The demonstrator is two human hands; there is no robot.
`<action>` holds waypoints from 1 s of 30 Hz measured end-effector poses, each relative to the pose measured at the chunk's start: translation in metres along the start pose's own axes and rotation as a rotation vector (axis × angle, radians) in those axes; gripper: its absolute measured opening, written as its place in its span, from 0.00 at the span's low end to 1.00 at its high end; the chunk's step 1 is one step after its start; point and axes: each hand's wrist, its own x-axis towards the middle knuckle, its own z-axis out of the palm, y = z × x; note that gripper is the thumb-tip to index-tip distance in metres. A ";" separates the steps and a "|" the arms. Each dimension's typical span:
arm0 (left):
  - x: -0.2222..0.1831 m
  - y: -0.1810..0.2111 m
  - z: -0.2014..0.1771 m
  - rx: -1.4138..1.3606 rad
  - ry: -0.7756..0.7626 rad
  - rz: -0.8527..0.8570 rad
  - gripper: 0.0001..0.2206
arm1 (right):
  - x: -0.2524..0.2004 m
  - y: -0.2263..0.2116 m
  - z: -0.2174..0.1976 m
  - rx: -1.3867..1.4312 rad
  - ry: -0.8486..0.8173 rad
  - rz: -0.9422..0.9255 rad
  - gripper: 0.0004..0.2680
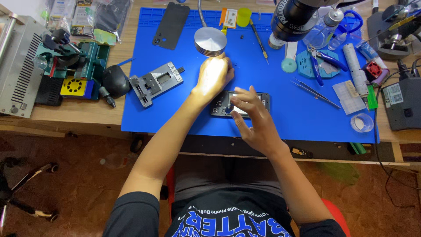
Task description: The person uses a small screwdriver to remove screws from a disassembled mobile phone placed on a blue workbench. They repeatedly unscrew and place screws aside while working on the phone's internal components.
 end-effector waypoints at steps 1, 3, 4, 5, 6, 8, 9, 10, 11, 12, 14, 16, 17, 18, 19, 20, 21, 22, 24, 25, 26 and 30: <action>-0.002 -0.004 -0.001 0.003 0.003 -0.003 0.07 | -0.001 0.004 0.002 0.002 -0.001 -0.004 0.17; -0.006 -0.007 0.001 -0.122 0.010 -0.005 0.06 | -0.005 0.011 0.006 -0.058 0.036 -0.038 0.18; -0.007 -0.008 0.001 -0.124 0.006 -0.005 0.06 | -0.002 0.008 0.003 -0.058 0.037 -0.034 0.18; -0.008 -0.009 0.000 -0.188 0.003 -0.012 0.06 | 0.002 0.004 0.001 -0.007 0.005 -0.012 0.19; -0.009 -0.013 -0.004 -0.248 0.007 -0.024 0.05 | 0.008 0.001 0.001 0.049 -0.029 0.002 0.19; -0.013 -0.012 -0.011 -0.239 0.030 0.024 0.04 | 0.003 0.009 0.006 0.009 -0.028 -0.010 0.19; -0.017 -0.012 -0.014 -0.233 0.051 0.075 0.04 | 0.000 0.013 0.008 -0.035 -0.026 -0.020 0.19; -0.018 -0.011 -0.017 -0.232 0.053 0.077 0.04 | 0.002 0.010 0.007 -0.036 -0.025 -0.023 0.19; -0.019 -0.009 -0.019 -0.233 0.064 0.105 0.03 | 0.005 0.007 0.006 -0.026 -0.043 -0.001 0.19; -0.021 -0.008 -0.022 -0.234 0.074 0.132 0.03 | 0.007 0.005 0.005 -0.015 -0.062 0.022 0.18; -0.020 -0.008 -0.025 -0.232 0.084 0.146 0.04 | 0.003 0.009 0.007 -0.069 -0.047 -0.007 0.19; -0.021 -0.007 -0.026 -0.233 0.094 0.166 0.04 | 0.000 0.011 0.008 -0.130 -0.031 -0.035 0.20; -0.022 -0.006 -0.027 -0.244 0.090 0.166 0.04 | 0.000 0.011 0.007 -0.092 -0.032 -0.024 0.19; -0.022 -0.007 -0.030 -0.251 0.089 0.165 0.04 | 0.002 0.011 0.008 -0.053 -0.034 -0.017 0.19; -0.020 -0.011 -0.026 -0.250 0.092 0.169 0.04 | 0.003 0.011 0.006 -0.055 -0.032 -0.021 0.19; -0.021 -0.014 -0.021 -0.334 0.080 0.071 0.04 | 0.001 0.010 0.006 -0.090 -0.028 -0.030 0.18; -0.022 -0.018 -0.016 -0.418 0.067 -0.027 0.03 | 0.000 0.010 0.005 -0.126 -0.024 -0.039 0.18; -0.025 -0.019 -0.019 -0.419 0.067 -0.024 0.03 | -0.001 0.011 0.005 -0.128 -0.021 -0.039 0.18; -0.029 -0.023 -0.025 -0.621 0.070 -0.149 0.04 | 0.001 0.014 0.005 -0.076 0.017 -0.024 0.16; -0.031 -0.021 -0.033 -0.618 0.075 -0.147 0.04 | 0.003 0.012 0.004 -0.075 0.018 -0.030 0.16; -0.036 -0.019 -0.040 -0.745 0.089 -0.148 0.06 | 0.002 0.009 0.003 -0.102 0.009 -0.039 0.17; -0.057 -0.014 -0.068 -1.031 0.065 -0.146 0.14 | -0.009 0.029 0.010 -0.107 0.050 -0.046 0.18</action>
